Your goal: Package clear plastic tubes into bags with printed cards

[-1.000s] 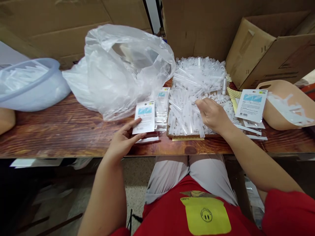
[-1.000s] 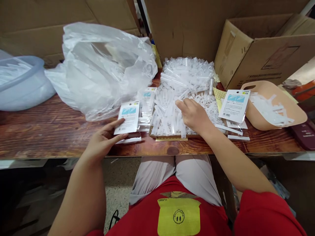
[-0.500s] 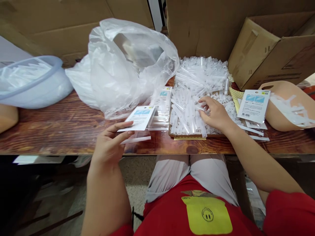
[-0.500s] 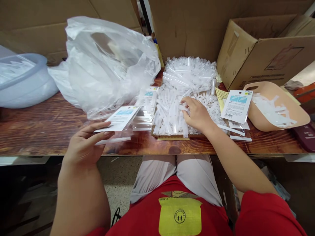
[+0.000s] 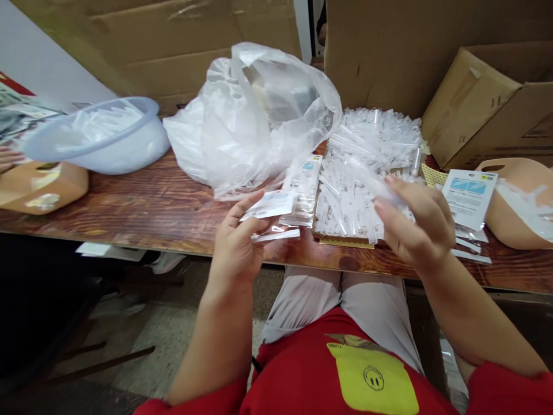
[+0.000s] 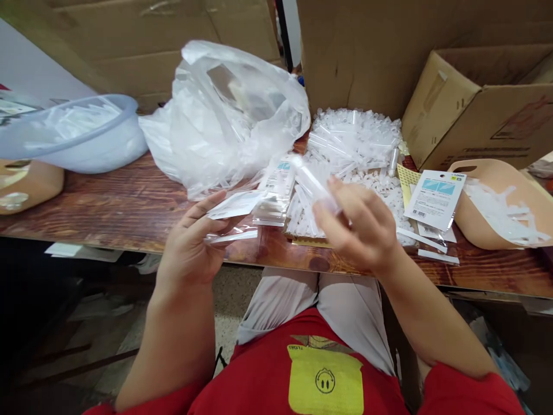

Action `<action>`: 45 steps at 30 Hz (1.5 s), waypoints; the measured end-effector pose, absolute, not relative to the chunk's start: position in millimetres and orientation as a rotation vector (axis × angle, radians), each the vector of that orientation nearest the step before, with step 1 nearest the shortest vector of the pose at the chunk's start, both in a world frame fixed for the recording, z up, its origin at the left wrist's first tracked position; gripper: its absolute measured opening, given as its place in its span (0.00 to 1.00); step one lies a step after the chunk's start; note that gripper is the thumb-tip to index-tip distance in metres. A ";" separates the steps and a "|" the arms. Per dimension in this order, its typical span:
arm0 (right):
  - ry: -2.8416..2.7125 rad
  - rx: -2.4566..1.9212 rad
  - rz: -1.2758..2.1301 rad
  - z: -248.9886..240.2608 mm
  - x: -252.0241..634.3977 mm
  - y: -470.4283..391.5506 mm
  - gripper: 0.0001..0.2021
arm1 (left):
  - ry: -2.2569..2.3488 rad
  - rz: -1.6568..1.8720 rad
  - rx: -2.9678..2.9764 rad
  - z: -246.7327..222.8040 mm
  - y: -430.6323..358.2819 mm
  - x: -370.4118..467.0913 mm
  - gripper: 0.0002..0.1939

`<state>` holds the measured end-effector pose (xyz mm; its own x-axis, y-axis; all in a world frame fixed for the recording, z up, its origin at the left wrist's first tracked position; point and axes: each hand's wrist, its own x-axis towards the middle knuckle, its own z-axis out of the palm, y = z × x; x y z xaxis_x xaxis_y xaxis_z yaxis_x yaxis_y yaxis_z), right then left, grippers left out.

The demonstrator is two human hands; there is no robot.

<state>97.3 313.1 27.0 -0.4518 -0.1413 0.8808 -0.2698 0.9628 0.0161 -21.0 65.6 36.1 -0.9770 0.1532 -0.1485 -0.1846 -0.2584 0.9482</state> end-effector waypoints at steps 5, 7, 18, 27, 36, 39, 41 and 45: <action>-1.893 0.984 0.162 43.4 101.2 270.1 0.09 | 1.664 2.269 0.096 42.0 72.8 -9.3 0.29; -1.950 1.032 0.163 45.7 100.9 266.3 0.08 | 1.643 2.241 0.149 44.2 71.9 -6.0 0.30; -2.234 0.929 -0.126 91.9 112.2 252.0 0.08 | 1.471 2.197 0.287 50.2 74.4 10.6 0.31; -2.383 0.795 0.084 79.1 106.6 251.6 0.15 | 1.420 2.171 0.332 49.5 76.8 21.8 0.33; -2.498 0.326 1.130 68.6 92.5 283.9 0.33 | 1.418 2.197 0.255 55.5 81.8 22.0 0.36; -2.559 0.349 1.405 64.4 83.9 285.8 0.36 | 1.467 2.220 0.331 53.5 84.3 26.2 0.34; -2.551 0.347 1.513 62.9 81.9 284.5 0.34 | 1.500 2.238 0.440 50.8 84.7 30.5 0.31; -2.303 0.267 1.804 52.7 81.2 275.6 0.25 | 1.572 2.209 0.697 41.4 84.4 42.6 0.26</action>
